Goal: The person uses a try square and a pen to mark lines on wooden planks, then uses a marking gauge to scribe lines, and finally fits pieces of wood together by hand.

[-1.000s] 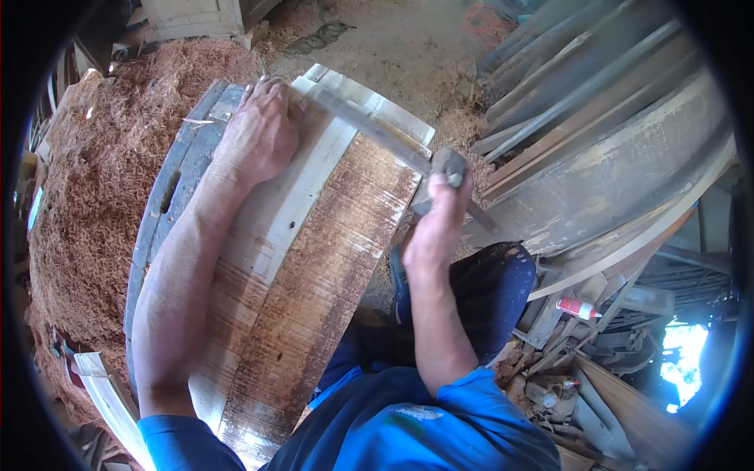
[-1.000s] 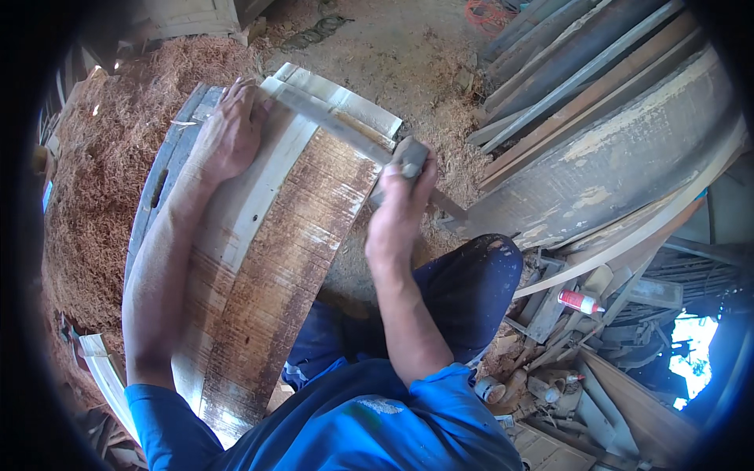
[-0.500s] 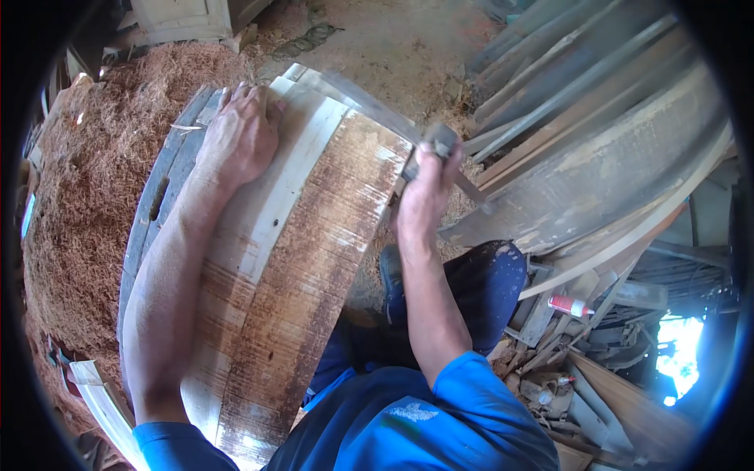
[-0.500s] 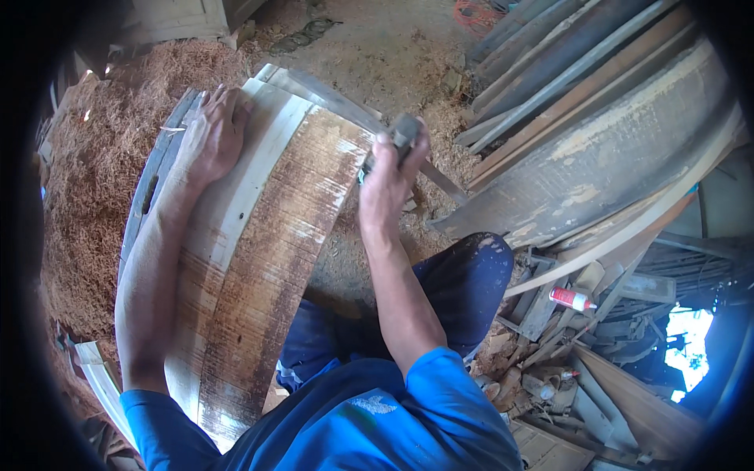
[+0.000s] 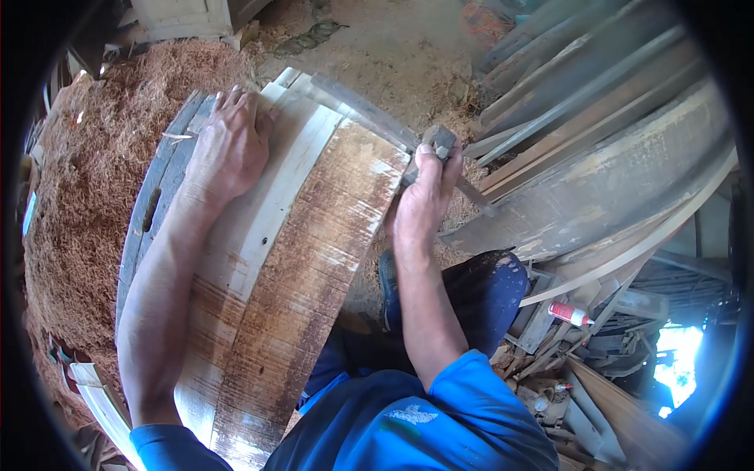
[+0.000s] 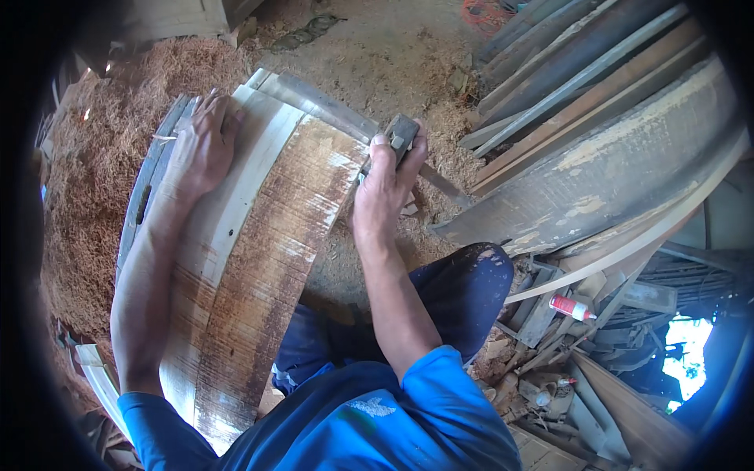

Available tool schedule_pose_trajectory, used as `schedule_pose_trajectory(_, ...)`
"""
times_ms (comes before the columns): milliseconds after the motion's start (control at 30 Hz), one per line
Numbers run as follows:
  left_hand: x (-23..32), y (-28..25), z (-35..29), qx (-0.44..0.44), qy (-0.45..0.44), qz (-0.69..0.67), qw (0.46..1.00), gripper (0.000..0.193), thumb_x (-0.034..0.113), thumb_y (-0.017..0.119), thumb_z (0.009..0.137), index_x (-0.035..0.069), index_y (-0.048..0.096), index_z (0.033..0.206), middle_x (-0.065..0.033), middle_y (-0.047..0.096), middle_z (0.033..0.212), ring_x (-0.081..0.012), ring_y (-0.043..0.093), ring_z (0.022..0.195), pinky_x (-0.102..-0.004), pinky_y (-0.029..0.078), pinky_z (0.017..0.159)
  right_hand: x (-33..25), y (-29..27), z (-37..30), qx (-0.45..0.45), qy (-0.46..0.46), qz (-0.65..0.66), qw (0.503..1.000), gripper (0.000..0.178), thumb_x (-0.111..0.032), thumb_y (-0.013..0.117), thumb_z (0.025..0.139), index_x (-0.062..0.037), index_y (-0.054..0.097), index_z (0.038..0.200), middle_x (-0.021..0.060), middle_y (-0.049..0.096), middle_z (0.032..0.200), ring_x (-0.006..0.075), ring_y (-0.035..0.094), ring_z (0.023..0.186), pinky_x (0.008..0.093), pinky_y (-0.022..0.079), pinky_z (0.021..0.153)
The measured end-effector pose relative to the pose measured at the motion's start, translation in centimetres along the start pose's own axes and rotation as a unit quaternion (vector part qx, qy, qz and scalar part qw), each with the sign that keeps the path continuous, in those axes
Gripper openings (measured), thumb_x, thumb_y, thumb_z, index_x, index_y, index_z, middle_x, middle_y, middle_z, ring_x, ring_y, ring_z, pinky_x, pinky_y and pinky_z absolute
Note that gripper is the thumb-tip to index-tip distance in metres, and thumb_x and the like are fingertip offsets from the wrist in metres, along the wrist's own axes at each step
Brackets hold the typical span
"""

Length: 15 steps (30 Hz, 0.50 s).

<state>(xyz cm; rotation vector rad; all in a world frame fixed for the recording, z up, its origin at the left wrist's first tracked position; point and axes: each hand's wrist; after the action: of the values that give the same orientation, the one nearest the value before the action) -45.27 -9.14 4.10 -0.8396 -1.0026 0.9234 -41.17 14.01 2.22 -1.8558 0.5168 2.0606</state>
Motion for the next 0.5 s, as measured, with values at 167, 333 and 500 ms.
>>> schedule_pose_trajectory(167, -0.4, 1.7, 3.9, -0.024, -0.026, 0.025, 0.999, 0.043, 0.028, 0.042, 0.101, -0.012, 0.055, 0.113, -0.0322, 0.053, 0.123, -0.0452, 0.049, 0.122, -0.0488, 0.033, 0.111, -0.1, 2.6, 3.4, 0.158, -0.074, 0.069, 0.982, 0.074, -0.032, 0.059, 0.092, 0.0023, 0.026, 0.149, 0.0202, 0.048, 0.126, 0.0248, 0.048, 0.112, 0.0375, 0.039, 0.096)
schedule_pose_trajectory(333, -3.6, 4.6, 10.0, 0.047, -0.048, 0.036, 0.997, 0.045, 0.034, 0.050, 0.095, -0.008, 0.058, 0.109, -0.0327, 0.057, 0.117, -0.0446, 0.053, 0.119, -0.0516, 0.043, 0.101, -1.9, 3.4, 7.2, 0.116, 0.018, 0.160, 0.980, 0.081, -0.032, 0.060, 0.092, 0.0011, 0.014, 0.150, 0.0235, 0.041, 0.133, 0.0271, 0.048, 0.116, 0.0427, 0.041, 0.096)
schedule_pose_trajectory(500, -5.7, -0.6, 5.4, -0.097, -0.068, 0.026, 0.993, 0.047, 0.041, 0.047, 0.098, -0.002, 0.059, 0.114, -0.0268, 0.062, 0.111, -0.0379, 0.061, 0.109, -0.0496, 0.045, 0.099, -5.1, -2.1, -4.7, -0.006, 0.049, 0.145, 0.988, 0.066, -0.028, 0.061, 0.091, -0.0058, 0.030, 0.145, 0.0126, 0.044, 0.124, 0.0202, 0.049, 0.105, 0.0385, 0.042, 0.089)
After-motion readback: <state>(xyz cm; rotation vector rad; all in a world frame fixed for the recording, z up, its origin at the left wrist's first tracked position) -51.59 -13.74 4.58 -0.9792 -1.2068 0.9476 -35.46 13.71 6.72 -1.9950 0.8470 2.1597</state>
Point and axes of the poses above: each hand's wrist, its own z-axis towards the middle knuckle, its own y-axis out of the palm, x = y × z
